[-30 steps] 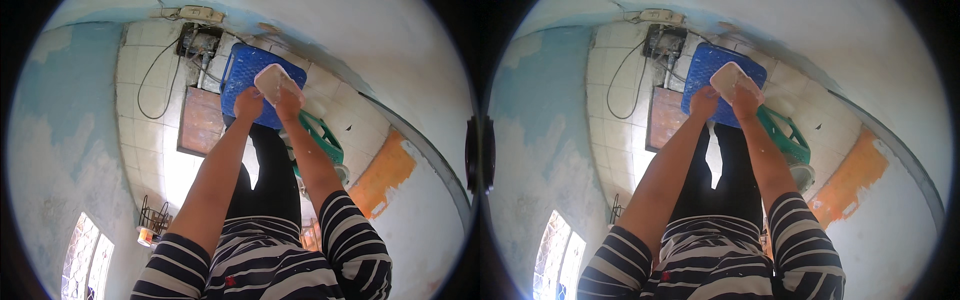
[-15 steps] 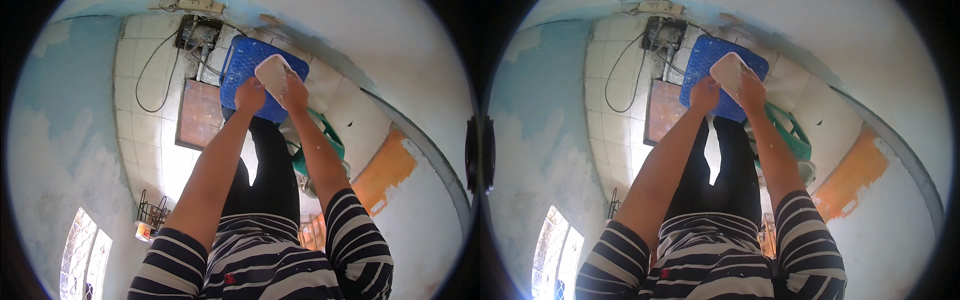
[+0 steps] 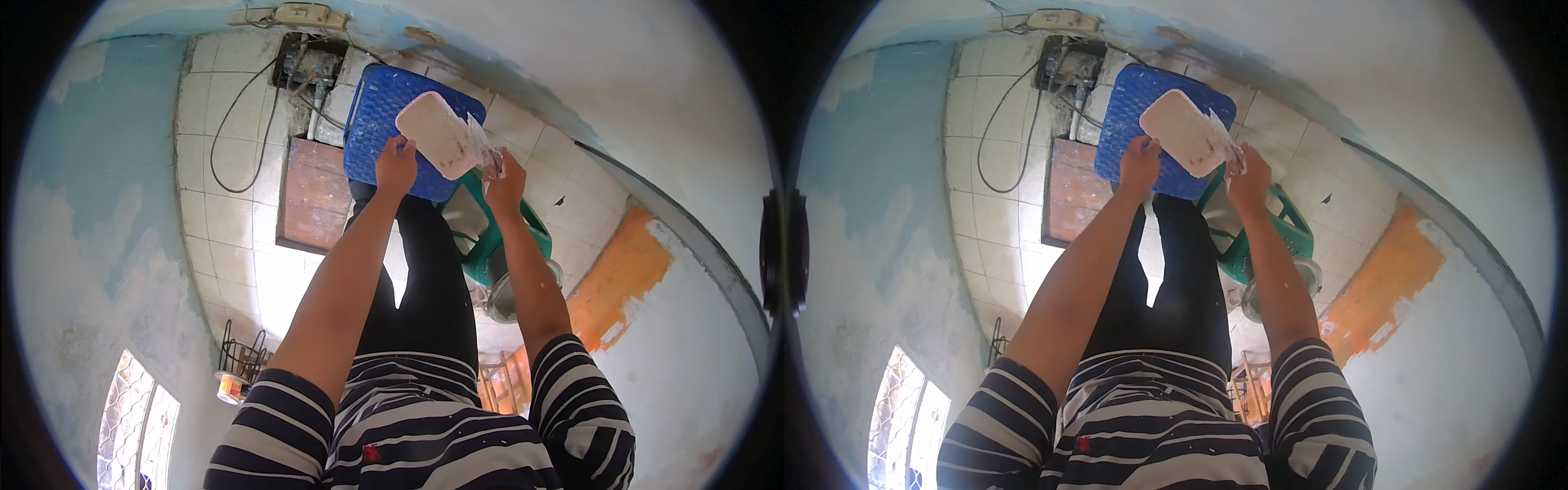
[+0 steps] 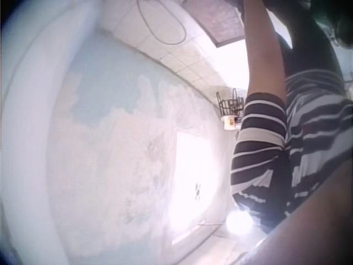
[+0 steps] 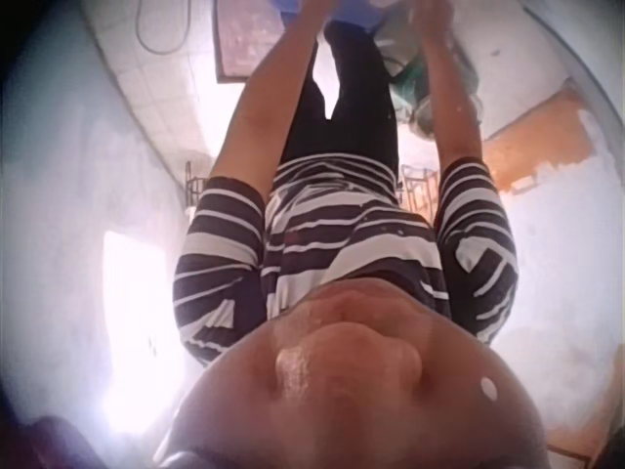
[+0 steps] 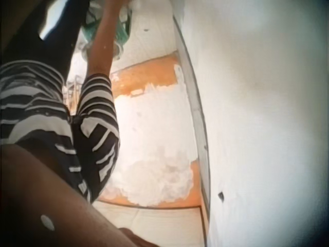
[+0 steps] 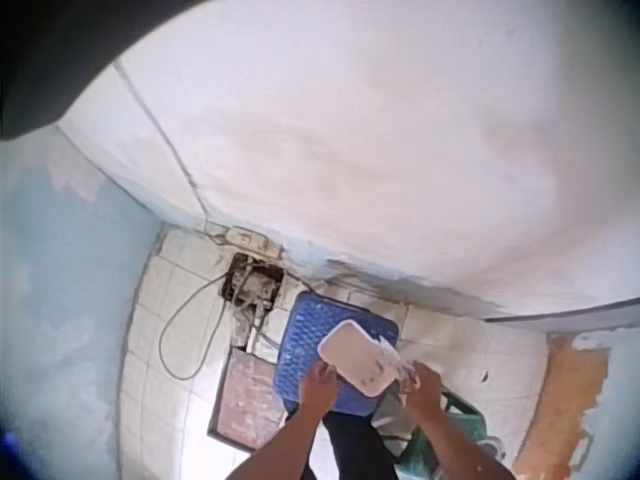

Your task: The person applies plaster from a pink container onto a ceiling and wall using a putty knife, scraping the tool against the container edge to gather the material.

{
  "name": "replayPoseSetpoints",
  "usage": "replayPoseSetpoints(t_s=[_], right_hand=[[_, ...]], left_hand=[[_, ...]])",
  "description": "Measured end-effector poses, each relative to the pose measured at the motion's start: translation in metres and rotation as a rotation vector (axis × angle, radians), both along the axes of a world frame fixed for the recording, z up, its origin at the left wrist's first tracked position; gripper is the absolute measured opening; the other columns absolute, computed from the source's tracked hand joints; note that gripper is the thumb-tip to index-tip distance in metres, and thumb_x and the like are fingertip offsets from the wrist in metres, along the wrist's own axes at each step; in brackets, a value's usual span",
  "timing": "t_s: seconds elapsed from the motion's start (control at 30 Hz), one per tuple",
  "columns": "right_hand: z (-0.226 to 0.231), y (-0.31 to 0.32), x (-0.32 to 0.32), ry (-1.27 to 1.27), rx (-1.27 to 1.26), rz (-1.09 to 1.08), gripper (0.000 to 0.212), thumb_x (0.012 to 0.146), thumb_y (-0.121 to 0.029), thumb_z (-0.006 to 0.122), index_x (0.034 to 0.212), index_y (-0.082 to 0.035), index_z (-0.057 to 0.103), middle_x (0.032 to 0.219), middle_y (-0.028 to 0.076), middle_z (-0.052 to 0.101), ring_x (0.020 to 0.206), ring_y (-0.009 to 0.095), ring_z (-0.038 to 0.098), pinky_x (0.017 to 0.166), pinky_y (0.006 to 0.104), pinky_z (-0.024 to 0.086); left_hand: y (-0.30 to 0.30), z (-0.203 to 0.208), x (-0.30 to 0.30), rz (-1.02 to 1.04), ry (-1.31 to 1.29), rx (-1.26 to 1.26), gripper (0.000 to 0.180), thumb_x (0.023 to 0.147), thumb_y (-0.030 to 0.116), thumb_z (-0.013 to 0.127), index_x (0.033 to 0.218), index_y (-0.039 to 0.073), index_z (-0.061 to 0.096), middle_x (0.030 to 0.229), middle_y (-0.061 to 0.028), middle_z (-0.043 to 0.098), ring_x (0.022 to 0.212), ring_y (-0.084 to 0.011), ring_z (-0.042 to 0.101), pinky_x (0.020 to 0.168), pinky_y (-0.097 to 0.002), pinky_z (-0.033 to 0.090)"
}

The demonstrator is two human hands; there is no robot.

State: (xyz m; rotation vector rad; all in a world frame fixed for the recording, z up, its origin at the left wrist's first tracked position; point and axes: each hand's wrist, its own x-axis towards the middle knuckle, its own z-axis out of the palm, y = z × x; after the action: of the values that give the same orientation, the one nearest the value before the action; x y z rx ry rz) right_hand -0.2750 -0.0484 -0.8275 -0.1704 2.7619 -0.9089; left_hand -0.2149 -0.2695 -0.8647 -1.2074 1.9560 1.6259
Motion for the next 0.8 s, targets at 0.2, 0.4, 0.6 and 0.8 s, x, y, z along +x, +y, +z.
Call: replayPoseSetpoints(t_s=[0.2,0.4,0.6,0.8], right_hand=[[0.001,-0.04,-0.019,0.215,0.102,0.3,0.03,0.082,-0.005,0.062,0.111,0.001,0.064,0.088,0.019,0.065,0.078,0.039,0.065,0.069,0.0433,0.052],[-0.003,-0.018,-0.019,0.219,0.105,0.355,0.022,0.083,-0.006,0.061,0.104,-0.002,0.064,0.086,0.018,0.064,0.076,0.037,0.063,0.066,0.0444,0.05],[0.003,-0.006,-0.008,0.314,-0.023,0.411,0.024,0.082,-0.008,0.064,0.105,-0.004,0.065,0.084,0.014,0.064,0.078,0.036,0.063,0.072,0.0455,0.051],[0.001,-0.031,-0.028,0.123,0.269,0.461,0.035,0.08,-0.01,0.065,0.115,-0.011,0.064,0.101,0.011,0.063,0.099,0.034,0.06,0.085,0.0451,0.051]], left_hand=[[0.021,-0.03,0.019,0.151,0.216,0.029,0.031,0.094,0.033,0.06,0.1,0.003,0.067,0.088,-0.0158,0.071,0.086,-0.0337,0.069,0.078,-0.0417,0.052],[0.012,-0.001,0.006,-0.168,0.039,-0.094,0.031,0.098,0.028,0.057,0.104,-0.002,0.064,0.085,-0.0114,0.07,0.077,-0.0197,0.067,0.072,-0.0347,0.051],[0.017,-0.006,0.005,-0.077,0.148,-0.111,0.029,0.098,0.026,0.056,0.102,-0.002,0.064,0.085,-0.0136,0.071,0.08,-0.0242,0.069,0.074,-0.0369,0.052],[0.018,-0.011,0.008,-0.053,0.158,-0.055,0.028,0.096,0.028,0.058,0.102,0.001,0.065,0.094,-0.0189,0.071,0.09,-0.0371,0.069,0.079,-0.0435,0.051]])
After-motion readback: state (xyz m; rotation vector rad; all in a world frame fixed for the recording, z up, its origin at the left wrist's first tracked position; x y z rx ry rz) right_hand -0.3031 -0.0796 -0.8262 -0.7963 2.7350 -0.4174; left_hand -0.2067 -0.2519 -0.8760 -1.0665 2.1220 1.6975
